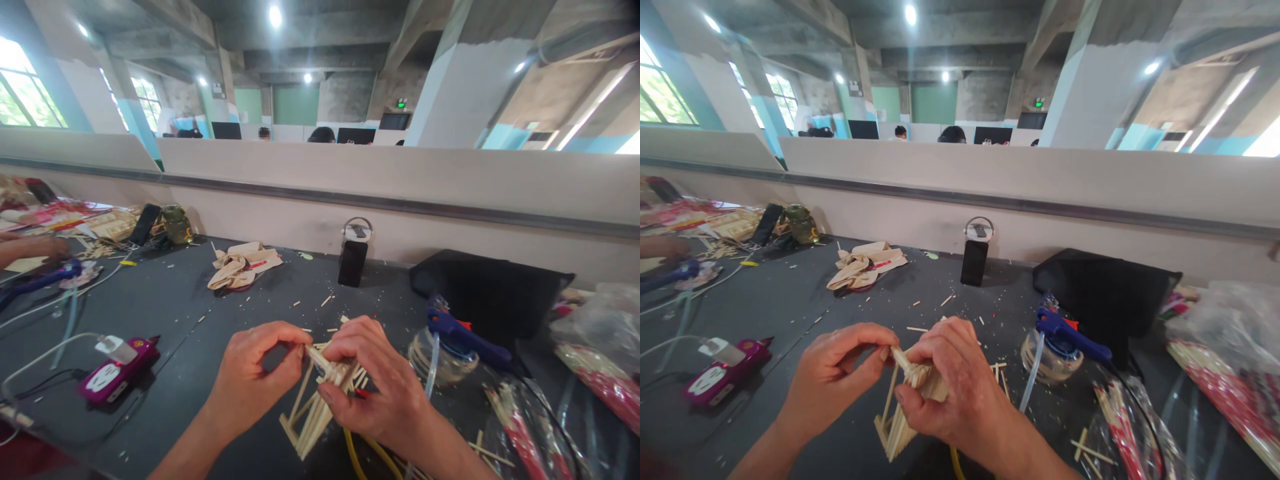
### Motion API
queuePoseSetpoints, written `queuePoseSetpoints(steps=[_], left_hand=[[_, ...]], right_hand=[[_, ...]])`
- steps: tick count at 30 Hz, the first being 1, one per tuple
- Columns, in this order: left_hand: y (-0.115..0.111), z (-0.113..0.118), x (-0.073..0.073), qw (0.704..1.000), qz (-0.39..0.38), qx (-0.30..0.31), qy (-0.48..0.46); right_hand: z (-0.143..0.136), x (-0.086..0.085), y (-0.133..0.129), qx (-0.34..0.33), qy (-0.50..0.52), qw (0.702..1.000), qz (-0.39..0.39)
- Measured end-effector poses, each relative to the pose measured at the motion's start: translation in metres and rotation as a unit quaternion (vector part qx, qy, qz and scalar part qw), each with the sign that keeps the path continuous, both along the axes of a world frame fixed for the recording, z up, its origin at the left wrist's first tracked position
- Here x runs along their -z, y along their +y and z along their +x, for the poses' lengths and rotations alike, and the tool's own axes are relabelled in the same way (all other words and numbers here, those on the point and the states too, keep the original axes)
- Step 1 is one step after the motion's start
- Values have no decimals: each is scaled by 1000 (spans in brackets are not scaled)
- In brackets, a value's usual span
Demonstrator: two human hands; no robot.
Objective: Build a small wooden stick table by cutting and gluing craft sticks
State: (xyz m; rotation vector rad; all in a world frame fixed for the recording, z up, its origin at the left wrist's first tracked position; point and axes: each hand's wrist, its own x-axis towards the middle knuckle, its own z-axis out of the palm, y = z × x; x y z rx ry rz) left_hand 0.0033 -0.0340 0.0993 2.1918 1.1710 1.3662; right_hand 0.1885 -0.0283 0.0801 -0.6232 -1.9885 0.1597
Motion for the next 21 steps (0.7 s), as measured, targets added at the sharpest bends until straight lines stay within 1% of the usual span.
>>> queuePoseSetpoints(steps=[3,6,10,13,16,21], left_hand=[[0,-1,-2,999,-26,24,-10],[1,-2,-4,999,-43,32,-8],[2,-4,-4,997,-48,64,-16],[3,-6,-2,995,-45,84,-33],[3,-6,1,995,-37,83,-38],[3,-3,6,997,-11,61,-40]], right_hand=[[0,-1,0,7,-4,1000,5],[1,1,-1,14,-23,1000,7],[2,4,0,6,-37,999,1],[2,5,1,-1,-32,999,-7],[2,6,1,-7,-28,1000,-8],[2,4,1,-10,-22,1000,-12]])
